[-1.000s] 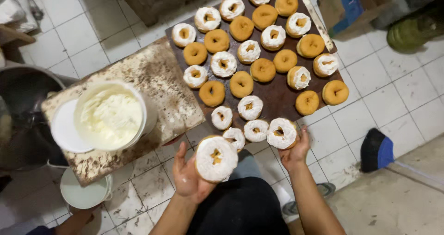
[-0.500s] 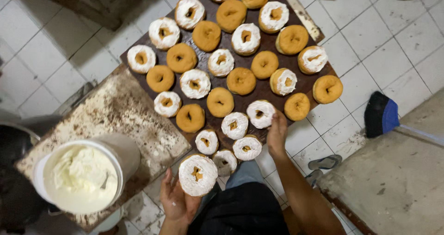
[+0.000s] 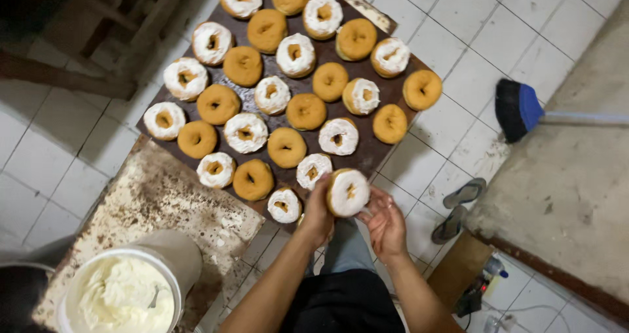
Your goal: The person prepares donuts by picking up a cream-filled half and pressing it together with a plain half, then placing the assembled donut back onto a wooden tray.
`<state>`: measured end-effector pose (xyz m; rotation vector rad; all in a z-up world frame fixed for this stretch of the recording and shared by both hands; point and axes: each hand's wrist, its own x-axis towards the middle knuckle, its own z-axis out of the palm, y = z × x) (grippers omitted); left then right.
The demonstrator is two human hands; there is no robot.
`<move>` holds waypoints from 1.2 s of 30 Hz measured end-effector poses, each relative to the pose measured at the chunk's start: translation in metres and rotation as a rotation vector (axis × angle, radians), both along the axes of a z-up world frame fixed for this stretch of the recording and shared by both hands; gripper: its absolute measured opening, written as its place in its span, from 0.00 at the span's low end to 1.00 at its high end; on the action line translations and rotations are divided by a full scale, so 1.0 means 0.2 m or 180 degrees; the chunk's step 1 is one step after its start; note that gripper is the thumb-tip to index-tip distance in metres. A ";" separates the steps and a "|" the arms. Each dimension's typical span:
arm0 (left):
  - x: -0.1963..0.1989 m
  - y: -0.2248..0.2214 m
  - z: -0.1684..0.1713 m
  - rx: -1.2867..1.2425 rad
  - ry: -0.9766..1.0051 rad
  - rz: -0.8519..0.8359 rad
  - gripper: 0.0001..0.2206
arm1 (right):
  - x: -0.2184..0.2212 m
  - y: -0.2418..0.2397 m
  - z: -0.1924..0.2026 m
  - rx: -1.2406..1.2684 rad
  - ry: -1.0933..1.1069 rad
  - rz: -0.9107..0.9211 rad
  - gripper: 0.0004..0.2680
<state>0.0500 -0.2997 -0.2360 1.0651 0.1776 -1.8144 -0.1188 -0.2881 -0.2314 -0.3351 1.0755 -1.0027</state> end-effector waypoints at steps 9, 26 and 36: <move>0.11 -0.17 -0.04 -0.0802 -0.3560 -0.0945 0.17 | -0.18 -0.21 -0.52 -0.0063 0.1191 -0.0223 0.17; 0.01 -1.02 -0.41 -0.0183 -0.3940 -0.0559 0.13 | -0.26 -0.70 -0.58 -0.0161 0.3058 0.0390 0.14; -0.19 -1.06 -0.54 -0.0409 -0.3652 -0.0467 0.11 | -0.26 -0.69 -0.84 -0.0509 0.3246 -0.0001 0.16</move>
